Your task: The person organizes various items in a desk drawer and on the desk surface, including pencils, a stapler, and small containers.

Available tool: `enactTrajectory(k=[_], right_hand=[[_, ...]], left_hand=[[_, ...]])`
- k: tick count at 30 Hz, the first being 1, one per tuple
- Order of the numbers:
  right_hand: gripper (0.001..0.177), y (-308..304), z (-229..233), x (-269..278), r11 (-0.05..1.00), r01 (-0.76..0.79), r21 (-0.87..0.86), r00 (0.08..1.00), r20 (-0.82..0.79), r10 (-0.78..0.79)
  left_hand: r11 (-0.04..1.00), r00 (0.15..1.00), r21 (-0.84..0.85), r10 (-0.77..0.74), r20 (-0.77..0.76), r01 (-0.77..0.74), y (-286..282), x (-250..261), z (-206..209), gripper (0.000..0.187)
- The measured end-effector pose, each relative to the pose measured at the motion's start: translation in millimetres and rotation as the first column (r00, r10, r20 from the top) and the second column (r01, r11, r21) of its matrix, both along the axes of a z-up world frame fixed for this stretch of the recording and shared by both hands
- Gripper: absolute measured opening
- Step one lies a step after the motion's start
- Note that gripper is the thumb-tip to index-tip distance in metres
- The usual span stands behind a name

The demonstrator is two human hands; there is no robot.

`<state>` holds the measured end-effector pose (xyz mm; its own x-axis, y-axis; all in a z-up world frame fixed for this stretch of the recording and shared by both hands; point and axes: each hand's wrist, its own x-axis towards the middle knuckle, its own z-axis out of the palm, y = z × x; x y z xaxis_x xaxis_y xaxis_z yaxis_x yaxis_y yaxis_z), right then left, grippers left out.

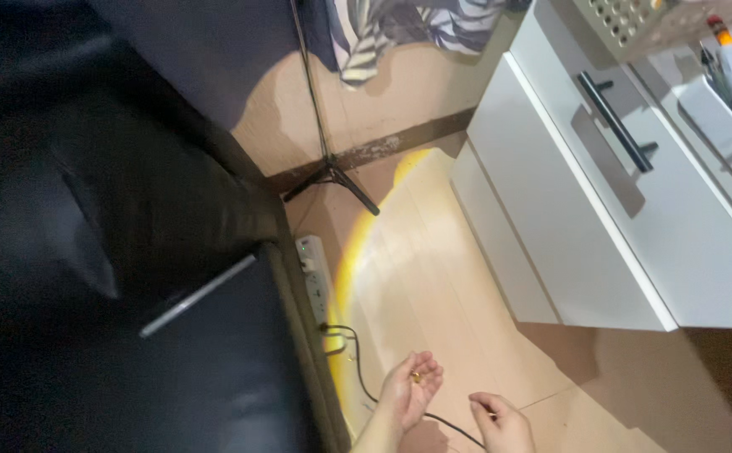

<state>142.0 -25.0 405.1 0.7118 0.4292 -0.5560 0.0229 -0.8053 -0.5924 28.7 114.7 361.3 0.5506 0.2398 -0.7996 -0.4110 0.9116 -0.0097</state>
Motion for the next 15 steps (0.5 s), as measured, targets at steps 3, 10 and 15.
enactTrajectory(k=[3,10,15], right_hand=[[0.022,31.5,9.5,3.5,0.977,0.158,-0.147,0.980,-0.094,-0.172],[0.028,72.6,-34.9,56.7,0.986,-0.069,-0.152,0.998,0.005,0.070],[0.040,139.8,-112.0,146.8,0.917,-0.184,-0.354,0.978,0.024,0.206]], left_hand=[[0.996,0.996,0.085,0.025,-0.083,-0.017,57.7,-32.6,20.0,0.030],[0.988,0.981,0.094,0.131,-0.142,-0.118,131.2,-32.7,-32.8,0.029],[0.968,0.961,0.088,0.244,-0.131,-0.234,175.4,8.8,-80.8,0.022]])
